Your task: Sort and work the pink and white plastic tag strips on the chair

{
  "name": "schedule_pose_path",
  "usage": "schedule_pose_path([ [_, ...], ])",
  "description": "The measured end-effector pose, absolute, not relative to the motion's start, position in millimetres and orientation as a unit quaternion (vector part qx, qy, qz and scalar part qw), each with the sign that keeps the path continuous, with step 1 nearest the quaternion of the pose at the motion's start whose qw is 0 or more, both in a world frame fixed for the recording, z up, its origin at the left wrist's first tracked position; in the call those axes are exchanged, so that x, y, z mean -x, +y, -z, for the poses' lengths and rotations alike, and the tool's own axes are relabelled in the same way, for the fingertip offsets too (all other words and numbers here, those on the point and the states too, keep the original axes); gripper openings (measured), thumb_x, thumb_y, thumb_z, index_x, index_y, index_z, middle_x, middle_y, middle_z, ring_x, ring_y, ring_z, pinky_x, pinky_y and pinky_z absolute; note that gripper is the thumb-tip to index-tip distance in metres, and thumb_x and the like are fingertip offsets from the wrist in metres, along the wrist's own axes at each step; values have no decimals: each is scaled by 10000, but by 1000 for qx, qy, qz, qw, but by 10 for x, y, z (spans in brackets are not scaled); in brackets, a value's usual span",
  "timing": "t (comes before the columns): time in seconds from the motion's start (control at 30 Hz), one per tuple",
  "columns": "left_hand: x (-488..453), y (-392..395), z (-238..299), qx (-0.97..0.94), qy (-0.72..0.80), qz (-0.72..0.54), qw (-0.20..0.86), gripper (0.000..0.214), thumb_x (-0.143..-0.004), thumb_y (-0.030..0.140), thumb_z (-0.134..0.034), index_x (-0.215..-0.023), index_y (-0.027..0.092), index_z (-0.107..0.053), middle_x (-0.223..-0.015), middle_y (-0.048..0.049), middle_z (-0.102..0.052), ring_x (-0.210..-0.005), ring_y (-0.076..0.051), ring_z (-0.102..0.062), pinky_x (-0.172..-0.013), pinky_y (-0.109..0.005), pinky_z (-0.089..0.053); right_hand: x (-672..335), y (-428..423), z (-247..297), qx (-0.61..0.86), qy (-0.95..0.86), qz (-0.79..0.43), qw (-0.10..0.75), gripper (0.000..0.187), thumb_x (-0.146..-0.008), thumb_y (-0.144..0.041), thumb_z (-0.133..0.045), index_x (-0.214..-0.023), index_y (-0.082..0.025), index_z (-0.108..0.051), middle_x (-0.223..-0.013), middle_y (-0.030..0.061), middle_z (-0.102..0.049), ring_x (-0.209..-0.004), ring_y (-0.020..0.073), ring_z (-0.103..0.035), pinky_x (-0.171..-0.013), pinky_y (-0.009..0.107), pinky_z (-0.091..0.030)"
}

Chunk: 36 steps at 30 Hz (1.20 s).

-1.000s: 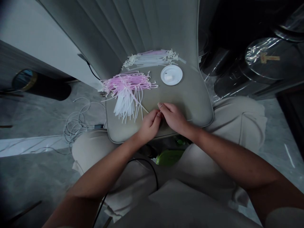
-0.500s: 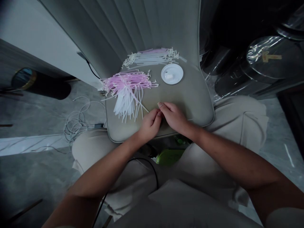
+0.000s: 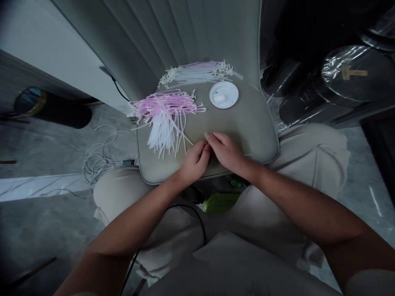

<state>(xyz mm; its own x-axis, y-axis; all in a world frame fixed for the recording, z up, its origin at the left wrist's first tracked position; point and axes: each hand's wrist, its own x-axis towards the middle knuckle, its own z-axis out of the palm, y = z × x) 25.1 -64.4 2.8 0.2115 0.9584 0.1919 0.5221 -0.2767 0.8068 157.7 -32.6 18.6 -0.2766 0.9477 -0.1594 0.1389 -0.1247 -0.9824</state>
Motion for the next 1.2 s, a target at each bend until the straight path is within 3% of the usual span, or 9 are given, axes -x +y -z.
schedule_pose_path([
  [1.2, -259, -637, -6, -727, 521, -346, 284, 248, -965, 294, -359, -765, 201, -472, -705, -30, -580, -661, -153, -533, -629, -298, -405, -1587, -330, -236, 490, -585, -553, 335, 402, -937, -467, -467, -627, -212, -431, -591, -29, -405, -585, 119, -393, -543, 281, -302],
])
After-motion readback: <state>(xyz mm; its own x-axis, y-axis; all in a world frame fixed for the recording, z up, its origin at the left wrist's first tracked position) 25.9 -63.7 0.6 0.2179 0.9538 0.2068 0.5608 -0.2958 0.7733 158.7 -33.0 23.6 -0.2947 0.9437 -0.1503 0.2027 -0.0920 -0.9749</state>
